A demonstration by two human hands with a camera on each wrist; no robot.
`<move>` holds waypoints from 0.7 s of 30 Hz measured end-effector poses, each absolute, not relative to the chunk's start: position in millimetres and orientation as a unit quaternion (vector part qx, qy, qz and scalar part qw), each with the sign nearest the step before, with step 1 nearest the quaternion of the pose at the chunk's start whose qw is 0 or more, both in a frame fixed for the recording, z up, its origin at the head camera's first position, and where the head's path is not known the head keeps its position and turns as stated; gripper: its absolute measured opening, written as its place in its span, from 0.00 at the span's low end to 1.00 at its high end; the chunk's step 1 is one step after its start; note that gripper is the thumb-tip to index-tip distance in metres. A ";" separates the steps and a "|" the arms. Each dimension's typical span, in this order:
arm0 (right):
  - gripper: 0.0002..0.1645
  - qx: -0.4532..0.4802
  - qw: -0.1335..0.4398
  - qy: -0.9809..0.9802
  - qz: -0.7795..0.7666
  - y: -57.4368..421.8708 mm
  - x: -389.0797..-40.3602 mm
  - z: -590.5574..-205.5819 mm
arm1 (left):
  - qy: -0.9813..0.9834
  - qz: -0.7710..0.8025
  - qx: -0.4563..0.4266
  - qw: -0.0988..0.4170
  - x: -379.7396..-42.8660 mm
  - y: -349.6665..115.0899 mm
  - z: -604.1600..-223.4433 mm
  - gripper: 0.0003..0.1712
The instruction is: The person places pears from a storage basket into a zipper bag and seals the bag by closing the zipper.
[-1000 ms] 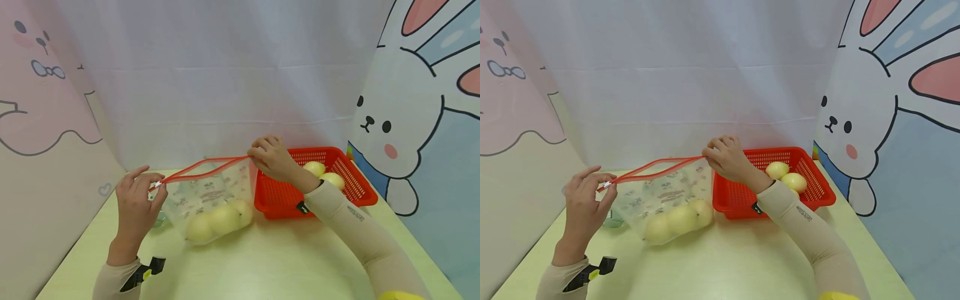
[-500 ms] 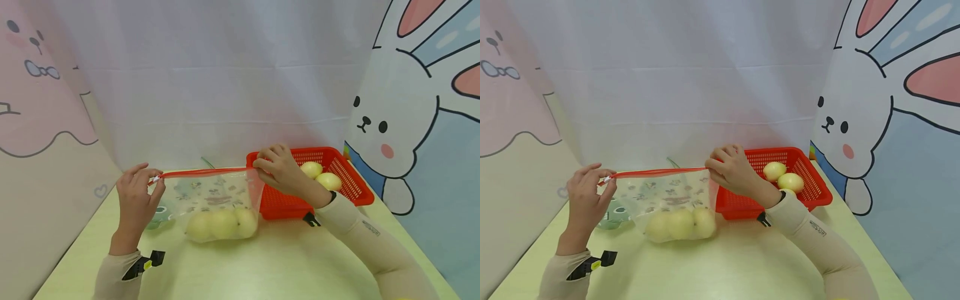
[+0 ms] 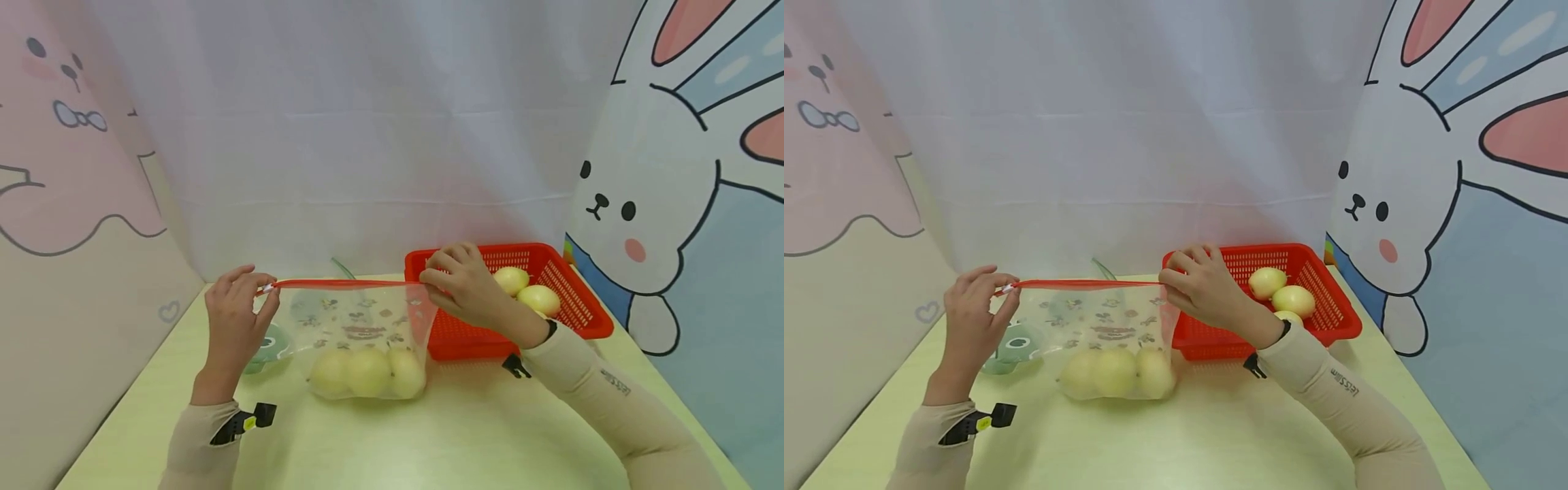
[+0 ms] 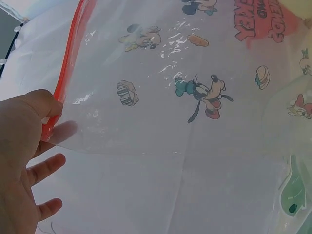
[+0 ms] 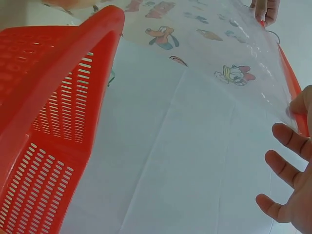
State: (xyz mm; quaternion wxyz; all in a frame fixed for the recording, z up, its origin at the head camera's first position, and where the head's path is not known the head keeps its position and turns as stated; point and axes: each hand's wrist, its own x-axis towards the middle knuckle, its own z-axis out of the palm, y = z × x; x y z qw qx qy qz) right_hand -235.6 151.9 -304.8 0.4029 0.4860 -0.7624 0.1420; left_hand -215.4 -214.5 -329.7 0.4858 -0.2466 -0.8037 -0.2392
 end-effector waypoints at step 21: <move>0.04 0.479 0.400 -0.764 0.162 150.4 -241.1 -309.8 | -0.787 -0.281 -0.237 0.495 -216.5 -229.1 -336.3 0.08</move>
